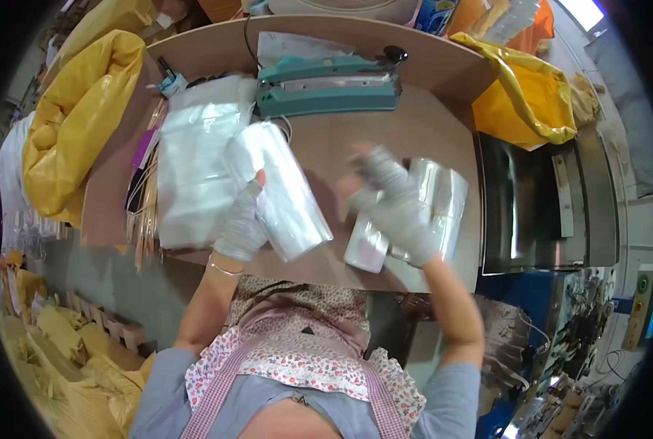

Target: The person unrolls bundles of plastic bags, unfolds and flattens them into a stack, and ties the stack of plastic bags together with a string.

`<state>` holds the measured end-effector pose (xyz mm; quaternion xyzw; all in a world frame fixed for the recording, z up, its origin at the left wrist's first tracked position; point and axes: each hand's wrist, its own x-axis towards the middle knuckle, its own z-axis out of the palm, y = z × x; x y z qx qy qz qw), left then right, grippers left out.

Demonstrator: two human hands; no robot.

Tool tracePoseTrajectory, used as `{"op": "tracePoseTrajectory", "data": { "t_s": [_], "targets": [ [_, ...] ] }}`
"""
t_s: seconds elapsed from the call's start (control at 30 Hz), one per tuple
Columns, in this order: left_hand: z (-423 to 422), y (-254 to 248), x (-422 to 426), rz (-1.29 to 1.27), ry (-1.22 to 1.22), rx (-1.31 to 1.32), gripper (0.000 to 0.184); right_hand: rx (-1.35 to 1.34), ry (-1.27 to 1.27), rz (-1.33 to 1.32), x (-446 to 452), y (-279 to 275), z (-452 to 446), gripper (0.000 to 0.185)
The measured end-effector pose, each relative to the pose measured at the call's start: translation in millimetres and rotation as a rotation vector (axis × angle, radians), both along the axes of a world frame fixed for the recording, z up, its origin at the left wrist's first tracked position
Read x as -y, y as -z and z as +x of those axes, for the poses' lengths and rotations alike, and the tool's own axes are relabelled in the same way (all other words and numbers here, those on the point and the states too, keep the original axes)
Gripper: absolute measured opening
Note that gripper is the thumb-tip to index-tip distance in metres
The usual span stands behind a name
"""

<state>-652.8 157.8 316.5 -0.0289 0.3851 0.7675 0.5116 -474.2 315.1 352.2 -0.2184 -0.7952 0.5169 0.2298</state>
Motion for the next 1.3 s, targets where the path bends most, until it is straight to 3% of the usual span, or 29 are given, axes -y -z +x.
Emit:
{"op": "tracePoseTrajectory", "data": {
  "t_s": [0.07,0.13,0.27,0.33,0.37,0.43,0.6,0.67,0.7,0.73,0.8,0.83,0.97,1.07,1.3],
  "targets": [
    [10,-6,0,-0.044,-0.028,-0.092,0.045,0.159,-0.117,0.167,58,1,-27,0.074],
    [16,-7,8,-0.117,-0.035,-0.149,0.042,0.359,-0.038,0.175,94,4,-47,0.081],
    [12,5,28,-0.117,-0.002,-0.211,0.04,0.256,-0.093,0.073,102,28,-46,0.083],
    [10,15,34,0.001,-0.024,-0.01,0.041,0.016,-0.199,0.119,99,41,-43,0.084],
    [10,15,37,0.001,-0.02,-0.009,0.041,0.018,-0.195,0.118,102,38,-43,0.084],
    [13,11,42,0.002,0.009,-0.007,0.046,-0.006,-0.004,-0.395,110,24,-46,0.086],
    [32,-8,58,0.1,0.1,-0.128,0.057,0.142,0.036,-0.056,126,35,-54,0.079],
    [30,4,68,0.07,0.241,-0.184,0.053,0.083,0.096,-0.318,131,49,-53,0.072],
    [31,7,69,-0.008,0.185,-0.21,0.048,-0.015,0.097,-0.499,134,56,-51,0.065],
    [30,6,71,-0.009,0.182,-0.206,0.048,-0.012,0.095,-0.5,135,52,-49,0.065],
    [24,-1,73,-0.11,0.14,-0.441,0.039,-0.074,0.058,-0.888,136,32,-43,0.061],
    [21,-7,72,-0.102,0.103,-0.383,0.034,-0.09,0.02,-1.002,136,17,-41,0.061],
    [14,-1,81,-0.154,0.324,-0.399,0.035,-0.135,-0.041,-1.164,140,23,-33,0.069],
    [13,2,86,-0.098,0.318,-0.286,0.034,-0.21,-0.201,-1.296,139,12,-28,0.069],
    [14,14,93,-0.1,0.382,-0.259,0.038,-0.103,-0.076,-1.398,134,27,-21,0.066]
  ]
}}
